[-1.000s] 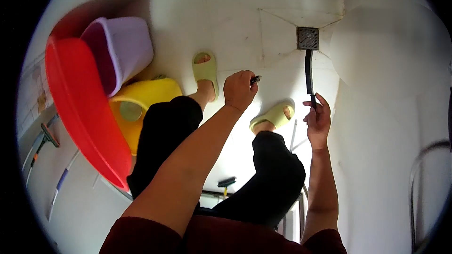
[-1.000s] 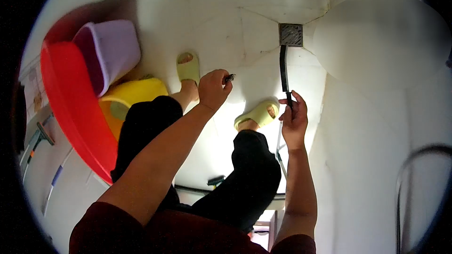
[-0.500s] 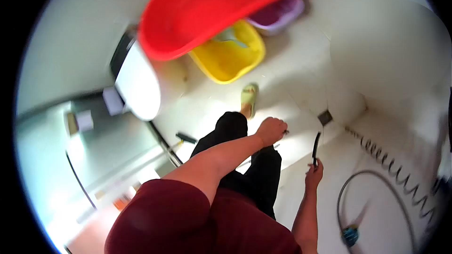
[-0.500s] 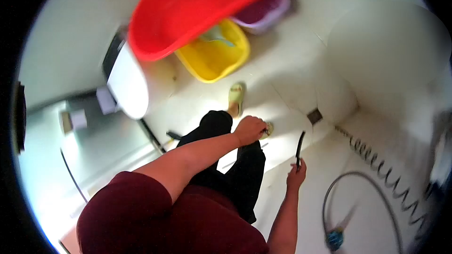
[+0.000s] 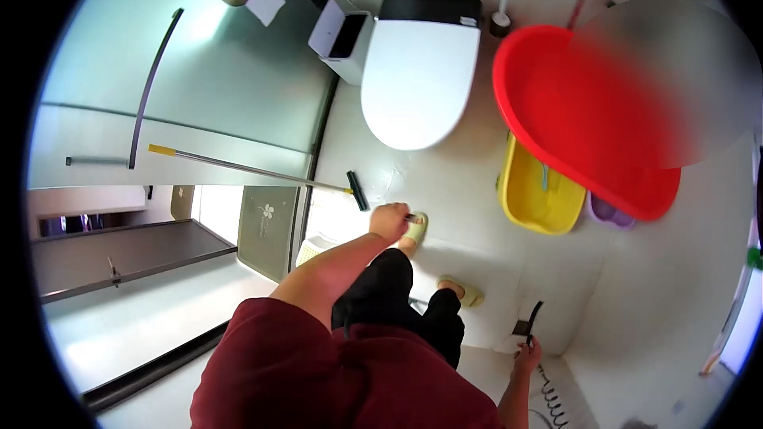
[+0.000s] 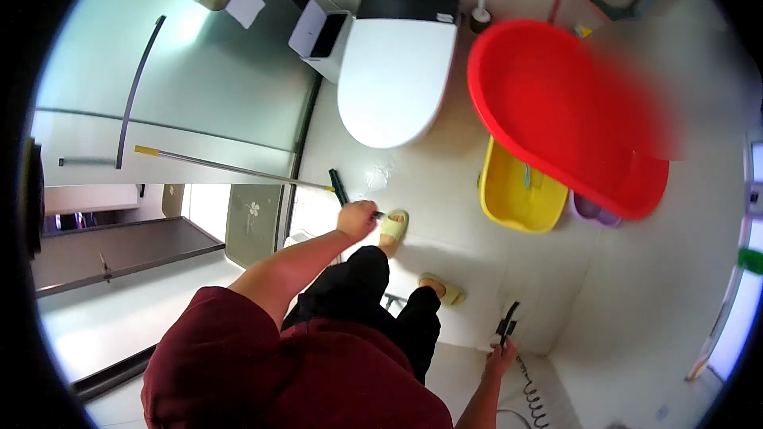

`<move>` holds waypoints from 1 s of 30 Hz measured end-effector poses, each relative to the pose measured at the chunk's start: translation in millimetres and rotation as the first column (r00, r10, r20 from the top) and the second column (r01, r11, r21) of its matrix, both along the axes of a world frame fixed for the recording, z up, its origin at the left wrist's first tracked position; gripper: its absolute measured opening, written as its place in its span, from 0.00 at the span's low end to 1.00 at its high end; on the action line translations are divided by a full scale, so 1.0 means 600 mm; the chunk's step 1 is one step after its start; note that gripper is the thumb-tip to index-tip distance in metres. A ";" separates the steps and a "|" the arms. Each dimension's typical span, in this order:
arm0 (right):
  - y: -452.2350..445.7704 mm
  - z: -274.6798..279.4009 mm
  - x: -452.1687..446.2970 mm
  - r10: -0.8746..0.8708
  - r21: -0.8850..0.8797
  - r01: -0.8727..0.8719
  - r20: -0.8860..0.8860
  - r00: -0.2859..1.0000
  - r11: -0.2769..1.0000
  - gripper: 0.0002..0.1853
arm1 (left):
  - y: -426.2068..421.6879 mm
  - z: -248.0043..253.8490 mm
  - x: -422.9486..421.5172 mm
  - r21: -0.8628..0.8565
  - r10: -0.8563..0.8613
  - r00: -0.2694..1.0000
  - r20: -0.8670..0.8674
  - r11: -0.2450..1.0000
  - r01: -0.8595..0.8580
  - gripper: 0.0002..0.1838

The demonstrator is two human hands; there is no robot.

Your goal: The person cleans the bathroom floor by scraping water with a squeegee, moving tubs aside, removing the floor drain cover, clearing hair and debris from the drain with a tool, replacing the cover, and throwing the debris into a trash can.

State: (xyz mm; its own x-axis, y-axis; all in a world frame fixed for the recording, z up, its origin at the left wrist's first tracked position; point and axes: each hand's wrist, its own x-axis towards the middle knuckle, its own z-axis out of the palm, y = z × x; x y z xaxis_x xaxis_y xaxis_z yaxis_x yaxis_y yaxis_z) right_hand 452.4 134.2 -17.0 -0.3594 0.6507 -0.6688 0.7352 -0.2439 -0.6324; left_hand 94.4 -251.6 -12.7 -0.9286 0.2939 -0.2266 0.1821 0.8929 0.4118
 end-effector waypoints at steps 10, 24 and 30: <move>-0.139 0.116 -0.150 -0.010 0.018 0.006 0.194 0.981 1.000 0.23 | -0.372 0.094 -0.567 -0.074 0.641 0.746 -0.179 0.747 -0.660 0.15; -0.150 0.118 -0.110 -0.416 -0.059 0.414 -0.035 0.909 0.908 0.19 | -0.456 0.016 -0.448 -0.674 0.527 0.847 0.065 0.649 -0.352 0.13; -0.128 0.035 -0.033 -0.803 -0.217 0.778 -0.059 0.593 0.590 0.23 | -0.417 -0.220 -0.238 -0.702 -0.492 0.677 0.547 0.170 0.691 0.13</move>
